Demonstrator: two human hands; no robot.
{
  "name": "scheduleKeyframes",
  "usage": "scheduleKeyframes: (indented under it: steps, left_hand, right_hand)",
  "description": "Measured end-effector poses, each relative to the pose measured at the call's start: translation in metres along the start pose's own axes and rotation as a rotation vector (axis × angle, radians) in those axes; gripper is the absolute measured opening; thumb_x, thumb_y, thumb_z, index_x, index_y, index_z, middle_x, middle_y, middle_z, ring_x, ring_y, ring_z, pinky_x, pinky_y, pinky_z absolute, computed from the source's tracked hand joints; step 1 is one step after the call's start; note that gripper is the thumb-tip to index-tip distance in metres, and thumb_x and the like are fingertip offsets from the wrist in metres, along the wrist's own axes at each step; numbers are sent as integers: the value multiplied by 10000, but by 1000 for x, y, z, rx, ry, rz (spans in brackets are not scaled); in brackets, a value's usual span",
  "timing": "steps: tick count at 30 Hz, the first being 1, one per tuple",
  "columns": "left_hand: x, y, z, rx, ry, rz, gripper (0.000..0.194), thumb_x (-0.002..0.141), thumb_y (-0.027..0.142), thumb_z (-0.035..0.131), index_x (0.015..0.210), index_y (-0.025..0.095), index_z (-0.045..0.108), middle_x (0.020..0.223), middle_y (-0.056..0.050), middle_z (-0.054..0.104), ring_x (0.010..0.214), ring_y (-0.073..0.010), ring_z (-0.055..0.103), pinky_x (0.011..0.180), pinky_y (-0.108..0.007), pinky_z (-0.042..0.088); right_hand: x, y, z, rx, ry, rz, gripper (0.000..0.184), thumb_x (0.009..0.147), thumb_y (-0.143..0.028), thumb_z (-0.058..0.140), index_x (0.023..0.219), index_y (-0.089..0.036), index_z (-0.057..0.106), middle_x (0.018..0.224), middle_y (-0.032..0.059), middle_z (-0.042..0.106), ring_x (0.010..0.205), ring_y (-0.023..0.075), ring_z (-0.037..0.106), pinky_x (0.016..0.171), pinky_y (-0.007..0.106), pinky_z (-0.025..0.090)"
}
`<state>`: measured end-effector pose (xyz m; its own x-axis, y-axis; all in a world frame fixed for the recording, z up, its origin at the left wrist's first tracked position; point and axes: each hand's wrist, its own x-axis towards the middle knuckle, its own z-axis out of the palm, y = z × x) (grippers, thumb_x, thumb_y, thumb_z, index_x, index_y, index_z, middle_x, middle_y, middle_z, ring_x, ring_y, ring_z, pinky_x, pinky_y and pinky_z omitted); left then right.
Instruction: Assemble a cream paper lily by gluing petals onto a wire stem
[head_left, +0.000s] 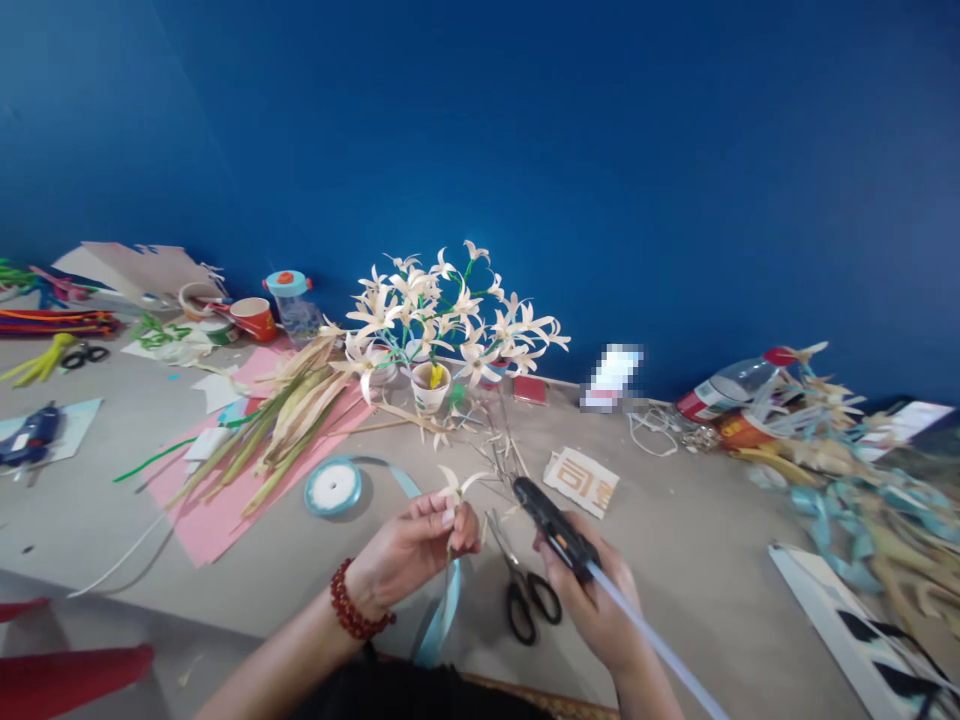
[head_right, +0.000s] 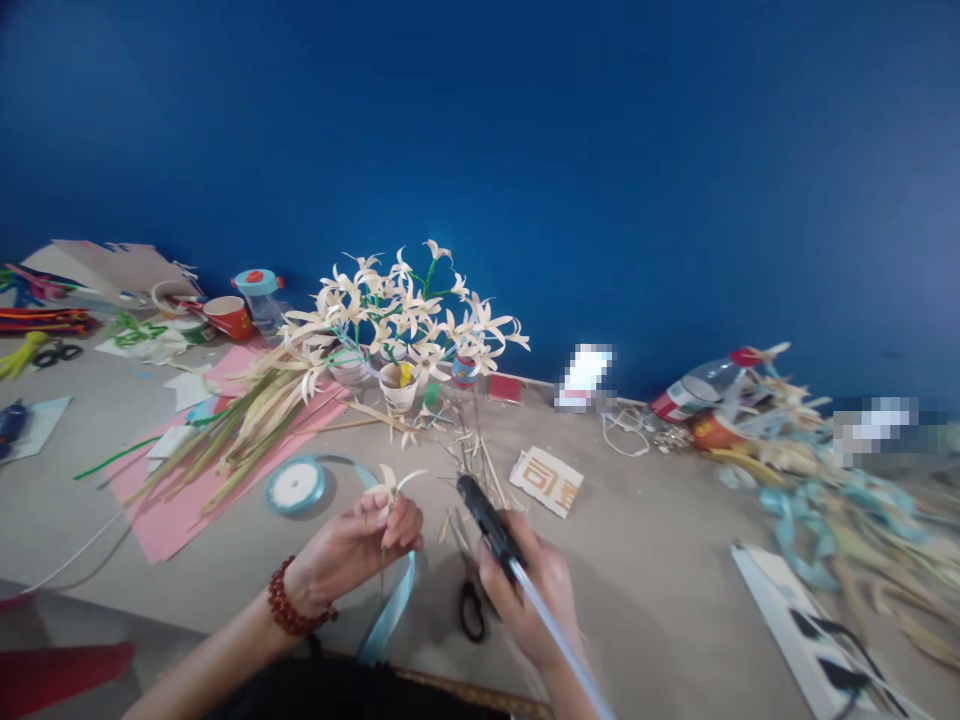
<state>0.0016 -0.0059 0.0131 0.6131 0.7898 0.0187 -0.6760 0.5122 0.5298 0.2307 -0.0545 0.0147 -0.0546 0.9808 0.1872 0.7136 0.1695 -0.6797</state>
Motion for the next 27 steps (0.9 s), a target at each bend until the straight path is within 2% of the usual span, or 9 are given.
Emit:
scheduleKeyframes:
  steps: [3,7,9,13,16,19,22,24,27]
  left_hand:
    - [-3,6,-7,20,22,26,191,858,219,655,696,127,614,651,-17,509,699,-151,489,786,-328,405]
    - [-8,21,-20,98,108,125,166,879,202,625,725,142,604,690,-13,497,720,-149,476,793,-327,409]
    - [-11,29,-26,146,161,162,152,886,200,616,743,148,603,715,-14,500,736,-148,477,792,-321,410]
    - [-17,43,-34,271,275,233,147,887,215,618,755,152,616,738,-18,507,762,-154,487,806,-320,410]
    - [-22,53,-39,319,350,301,141,865,238,651,753,154,628,739,-19,518,762,-157,488,795,-317,413]
    - [-26,59,-44,363,433,384,144,849,250,670,744,163,625,743,-22,539,764,-159,489,770,-298,407]
    - [-25,58,-44,386,473,412,142,839,258,682,747,166,624,739,-22,549,762,-160,491,753,-291,400]
    - [-22,52,-42,374,463,390,146,831,261,689,743,164,627,729,-20,548,751,-159,493,753,-297,401]
    - [-18,42,-38,350,425,337,149,826,261,694,735,160,632,723,-20,553,748,-161,502,772,-312,405]
  right_hand:
    - [6,26,-9,-301,29,201,244,908,-442,466,1009,-243,564,717,29,683,627,232,661,538,279,412]
    - [8,64,-16,-583,-49,406,279,918,-382,440,1132,-233,539,849,67,718,704,267,688,529,290,396]
    - [7,80,-16,-636,-55,390,305,907,-349,453,1171,-214,522,964,91,712,795,277,696,572,306,430]
    - [3,105,-18,-632,-43,243,325,902,-356,441,1168,-191,527,1120,119,667,954,293,668,712,359,489]
    - [-4,116,-33,-602,-43,164,375,890,-442,439,1144,-199,570,1155,126,661,971,303,659,770,389,501]
    - [-7,109,-57,-573,-8,250,399,872,-530,443,1054,-231,634,1023,98,714,808,276,690,669,363,506]
    - [3,78,-65,-553,108,351,399,876,-581,447,960,-262,671,812,57,722,658,242,673,550,317,459]
    - [21,49,-49,-436,120,230,344,892,-533,479,977,-261,672,840,45,721,680,213,669,596,294,472]
    - [61,13,0,-281,-151,-29,248,947,-374,463,981,-245,673,979,38,719,778,171,671,708,254,486]
